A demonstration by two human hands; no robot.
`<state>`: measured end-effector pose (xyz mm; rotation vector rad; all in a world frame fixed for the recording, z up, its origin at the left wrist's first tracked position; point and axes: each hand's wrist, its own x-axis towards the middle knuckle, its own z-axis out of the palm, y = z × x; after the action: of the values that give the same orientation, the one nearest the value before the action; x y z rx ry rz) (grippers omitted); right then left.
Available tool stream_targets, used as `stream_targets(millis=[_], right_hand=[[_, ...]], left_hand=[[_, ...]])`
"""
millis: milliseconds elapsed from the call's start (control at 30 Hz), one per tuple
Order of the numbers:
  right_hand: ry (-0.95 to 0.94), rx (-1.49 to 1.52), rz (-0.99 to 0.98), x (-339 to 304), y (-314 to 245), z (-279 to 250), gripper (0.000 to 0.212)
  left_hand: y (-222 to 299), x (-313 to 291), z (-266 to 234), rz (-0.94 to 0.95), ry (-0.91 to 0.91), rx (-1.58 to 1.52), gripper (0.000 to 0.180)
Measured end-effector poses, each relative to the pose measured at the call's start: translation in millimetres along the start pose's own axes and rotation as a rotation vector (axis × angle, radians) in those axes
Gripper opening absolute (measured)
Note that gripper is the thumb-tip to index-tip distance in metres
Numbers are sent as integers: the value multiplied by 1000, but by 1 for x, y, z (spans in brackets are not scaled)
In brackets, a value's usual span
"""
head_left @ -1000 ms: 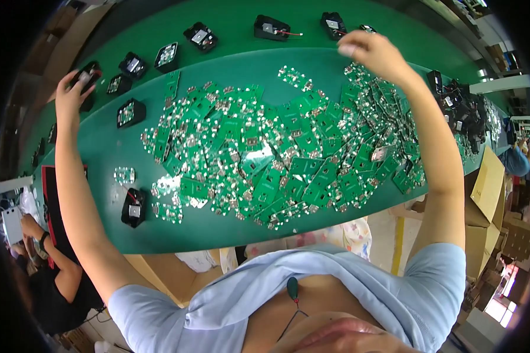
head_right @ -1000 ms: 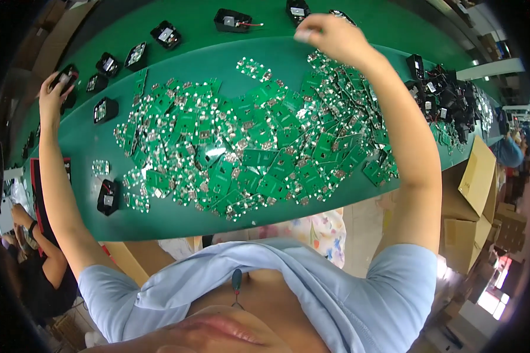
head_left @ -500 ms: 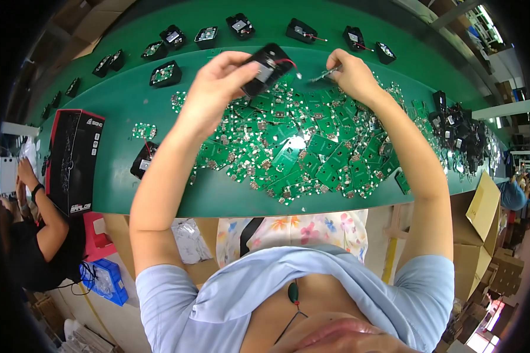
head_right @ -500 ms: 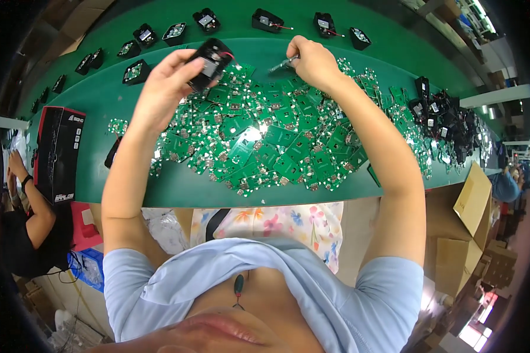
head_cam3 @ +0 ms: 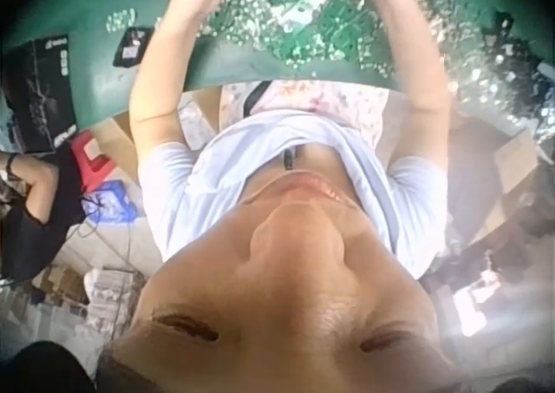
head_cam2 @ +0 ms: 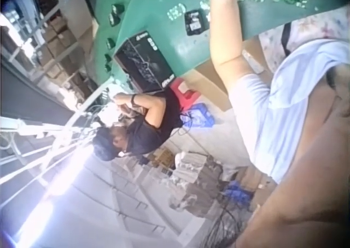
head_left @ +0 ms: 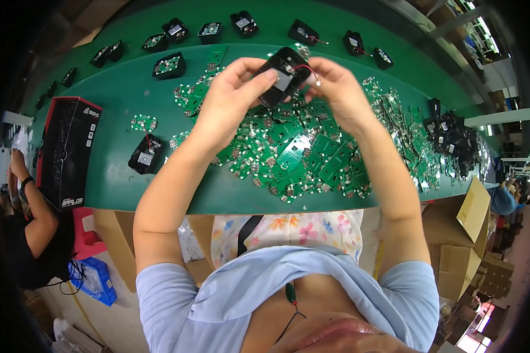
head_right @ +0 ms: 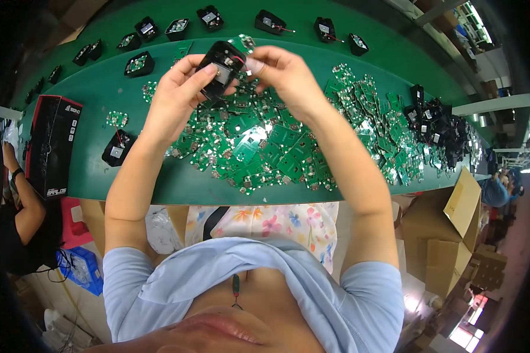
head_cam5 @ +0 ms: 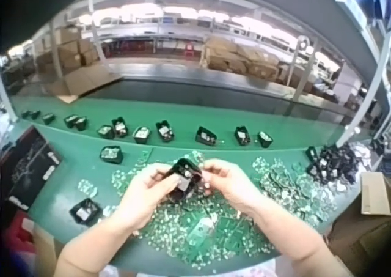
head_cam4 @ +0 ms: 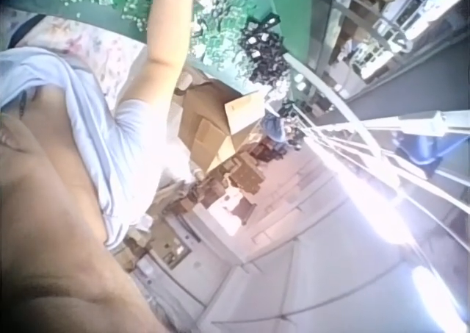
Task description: The person assembles small electronic components by hand, placing a green circuit board into a black plastic housing.
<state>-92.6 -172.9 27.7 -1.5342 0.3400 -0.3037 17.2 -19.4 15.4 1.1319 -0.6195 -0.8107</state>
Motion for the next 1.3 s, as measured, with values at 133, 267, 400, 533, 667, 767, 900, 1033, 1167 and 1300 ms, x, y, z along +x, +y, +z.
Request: stream_targets(millis=[133,267,400,533,667,767,900,1033,1167,1300], right_hand=[[129,166,4,-14,8,14,21],[313,-64,-171,-34,2,25,20],[402,-601,-398,-33,-1,28,14],[329,-948,-718,-30,-16,30,13],[186,-836,-826,-27,-32,32,10],[448,-270,-533,-19,-35,17,19],[299,-139,-256,-22,-11,9,33],[130,359,-202,-28,4,23,36],[107,390,-186,-32,14,34,29],[216,251,-106,-26,17,27,17]], left_hand=[[3,-5,6,32,13,-19,22],[2,-2,1,210,156,167,21],[-5,-2,4,318,173,288,19],[-7,0,4,545,193,614,17],[-14,0,3,365,56,311,17],[-4,-2,2,71,-51,80,19],[3,-7,7,-29,-199,-194,24],[10,-10,8,-90,-282,-255,26],[4,-9,10,-78,-251,-352,26],[-3,-10,12,-124,-221,-238,23]])
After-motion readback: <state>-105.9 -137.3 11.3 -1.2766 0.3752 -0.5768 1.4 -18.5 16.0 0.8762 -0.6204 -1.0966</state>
